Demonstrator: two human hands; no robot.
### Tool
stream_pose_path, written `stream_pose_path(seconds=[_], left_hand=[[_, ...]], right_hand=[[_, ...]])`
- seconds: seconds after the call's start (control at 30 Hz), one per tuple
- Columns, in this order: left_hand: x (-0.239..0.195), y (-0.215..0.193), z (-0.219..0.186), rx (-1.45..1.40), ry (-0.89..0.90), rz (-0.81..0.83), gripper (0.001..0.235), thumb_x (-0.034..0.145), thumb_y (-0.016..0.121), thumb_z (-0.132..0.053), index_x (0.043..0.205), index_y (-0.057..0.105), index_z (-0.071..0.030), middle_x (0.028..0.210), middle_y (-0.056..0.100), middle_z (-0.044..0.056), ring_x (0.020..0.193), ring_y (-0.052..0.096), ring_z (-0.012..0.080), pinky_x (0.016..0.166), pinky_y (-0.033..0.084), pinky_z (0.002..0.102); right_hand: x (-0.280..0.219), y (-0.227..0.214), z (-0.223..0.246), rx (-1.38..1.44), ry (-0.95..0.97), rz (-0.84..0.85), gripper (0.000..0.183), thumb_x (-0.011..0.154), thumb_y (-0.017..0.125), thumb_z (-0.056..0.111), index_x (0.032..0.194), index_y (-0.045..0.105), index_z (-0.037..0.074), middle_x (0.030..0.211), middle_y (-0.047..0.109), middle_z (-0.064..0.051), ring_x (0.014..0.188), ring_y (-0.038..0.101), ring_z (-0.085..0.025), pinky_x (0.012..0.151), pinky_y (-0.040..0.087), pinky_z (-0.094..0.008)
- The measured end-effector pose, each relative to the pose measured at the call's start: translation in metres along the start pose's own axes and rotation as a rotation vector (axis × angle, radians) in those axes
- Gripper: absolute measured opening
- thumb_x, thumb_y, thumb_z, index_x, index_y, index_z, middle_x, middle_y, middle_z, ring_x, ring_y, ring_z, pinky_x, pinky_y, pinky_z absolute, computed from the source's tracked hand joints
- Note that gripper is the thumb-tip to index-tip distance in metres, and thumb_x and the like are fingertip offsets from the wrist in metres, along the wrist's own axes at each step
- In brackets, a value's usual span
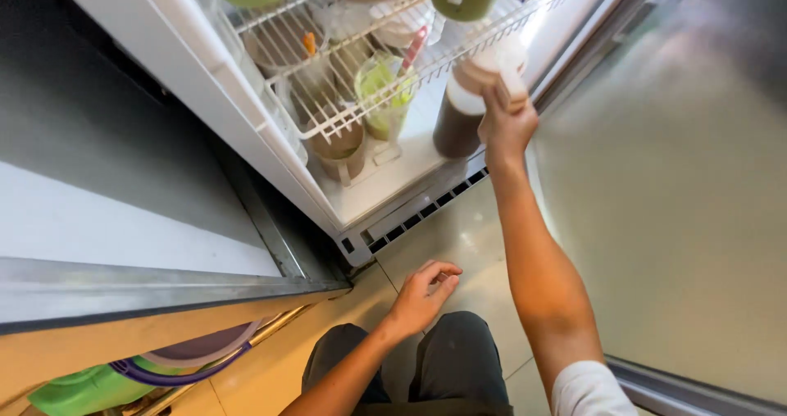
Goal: Preparing a matcha beverage by measuring ingredients, stirring, mixing cream, and using a handheld frother
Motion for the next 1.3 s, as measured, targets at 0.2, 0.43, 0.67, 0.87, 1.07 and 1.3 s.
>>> stream_pose_path(seconds=[0.2,0.43,0.67,0.87,1.07,1.3], left_hand=[[-0.025,0.011,-0.207,0.015,0.249,0.013,0.019,0.097,0.068,-0.016,0.112,0.072,-0.006,0.108,0.072,0.011,0.103,0.068,0.0263,0.093,0.053,0.038],[-0.081,0.039,-0.568,0.098,1.061,0.034,0.028,0.097,0.075,-0.016,0.123,0.068,-0.017,0.128,0.062,0.004,0.118,0.062,0.0250,0.107,0.051,0.038],[-0.080,0.115,-0.847,0.713,1.266,-0.074,0.053,0.087,0.062,-0.061,0.129,0.064,-0.030,0.140,0.058,0.000,0.136,0.053,0.0240,0.123,0.029,0.050],[-0.060,0.114,-0.854,1.118,0.640,0.477,0.055,0.089,0.040,-0.055,0.113,0.075,-0.020,0.118,0.071,0.001,0.127,0.054,0.0199,0.126,0.010,0.061],[-0.081,0.053,-0.805,1.103,0.792,0.165,0.031,0.085,0.054,-0.034,0.098,0.080,-0.023,0.141,0.055,0.012,0.145,0.035,0.0367,0.119,0.013,0.062],[-0.177,-0.096,-0.742,0.748,1.104,-0.159,0.026,0.087,0.064,-0.010,0.110,0.074,-0.004,0.143,0.057,0.016,0.139,0.045,0.0393,0.121,0.033,0.048]], right_hand=[[-0.110,-0.077,0.085,-0.255,0.283,-0.109,0.027,0.085,0.083,0.021,0.099,0.070,0.002,0.078,0.065,0.002,0.063,0.054,-0.009,0.054,0.044,-0.028],[-0.226,-0.118,0.264,-0.386,0.310,0.041,0.024,0.087,0.084,0.015,0.096,0.069,-0.002,0.081,0.064,-0.001,0.070,0.055,-0.010,0.061,0.047,-0.029],[-0.265,-0.116,0.422,-0.398,0.354,0.003,0.020,0.090,0.082,0.008,0.095,0.068,-0.004,0.084,0.063,-0.006,0.074,0.056,-0.013,0.065,0.047,-0.031],[-0.284,-0.114,0.470,-0.363,0.263,-0.001,0.017,0.092,0.081,0.001,0.094,0.066,-0.006,0.087,0.063,-0.010,0.077,0.057,-0.015,0.068,0.047,-0.032],[-0.365,-0.073,0.568,-0.128,0.231,0.041,0.021,0.082,0.080,-0.006,0.101,0.070,-0.005,0.096,0.073,-0.011,0.085,0.068,-0.015,0.077,0.055,-0.031],[-0.437,-0.020,0.643,0.116,0.261,-0.032,0.023,0.085,0.074,-0.006,0.108,0.068,-0.006,0.100,0.073,-0.013,0.085,0.071,-0.020,0.076,0.057,-0.035]])
Point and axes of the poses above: each hand's wrist, its own x-axis towards the middle knuckle, its own y-axis out of the palm, z = x × y, the point moved 1 cm from there along x, towards the middle knuckle
